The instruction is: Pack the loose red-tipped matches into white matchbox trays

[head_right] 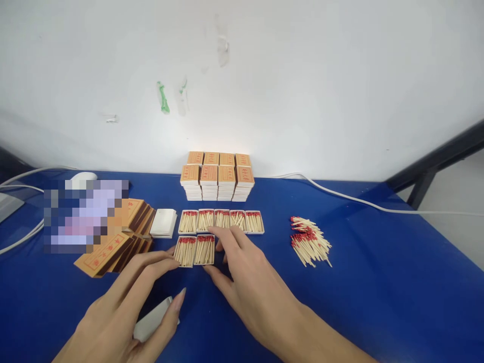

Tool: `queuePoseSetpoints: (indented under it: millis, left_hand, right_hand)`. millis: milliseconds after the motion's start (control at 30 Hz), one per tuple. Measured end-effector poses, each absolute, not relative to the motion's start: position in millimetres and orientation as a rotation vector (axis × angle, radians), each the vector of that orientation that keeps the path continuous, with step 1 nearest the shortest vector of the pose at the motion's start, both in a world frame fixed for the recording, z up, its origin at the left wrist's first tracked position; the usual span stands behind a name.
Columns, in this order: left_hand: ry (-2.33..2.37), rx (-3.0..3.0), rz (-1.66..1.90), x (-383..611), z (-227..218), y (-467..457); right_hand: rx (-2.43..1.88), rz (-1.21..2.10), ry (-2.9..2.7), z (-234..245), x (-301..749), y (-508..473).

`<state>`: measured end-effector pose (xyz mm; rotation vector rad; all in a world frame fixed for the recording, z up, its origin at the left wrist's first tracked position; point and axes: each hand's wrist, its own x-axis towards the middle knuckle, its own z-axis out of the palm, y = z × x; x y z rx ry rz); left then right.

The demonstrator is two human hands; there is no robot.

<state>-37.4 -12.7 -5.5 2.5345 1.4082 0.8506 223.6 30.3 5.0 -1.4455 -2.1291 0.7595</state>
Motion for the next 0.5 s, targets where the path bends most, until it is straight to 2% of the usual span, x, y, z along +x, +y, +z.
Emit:
queuePoseSetpoints:
  millis: [500]
  left_hand:
    - [1.376,2.619,0.869,-36.0,-3.0,-10.8]
  right_hand:
    - [-1.400,0.736,-2.152,0.9,221.6,33.6]
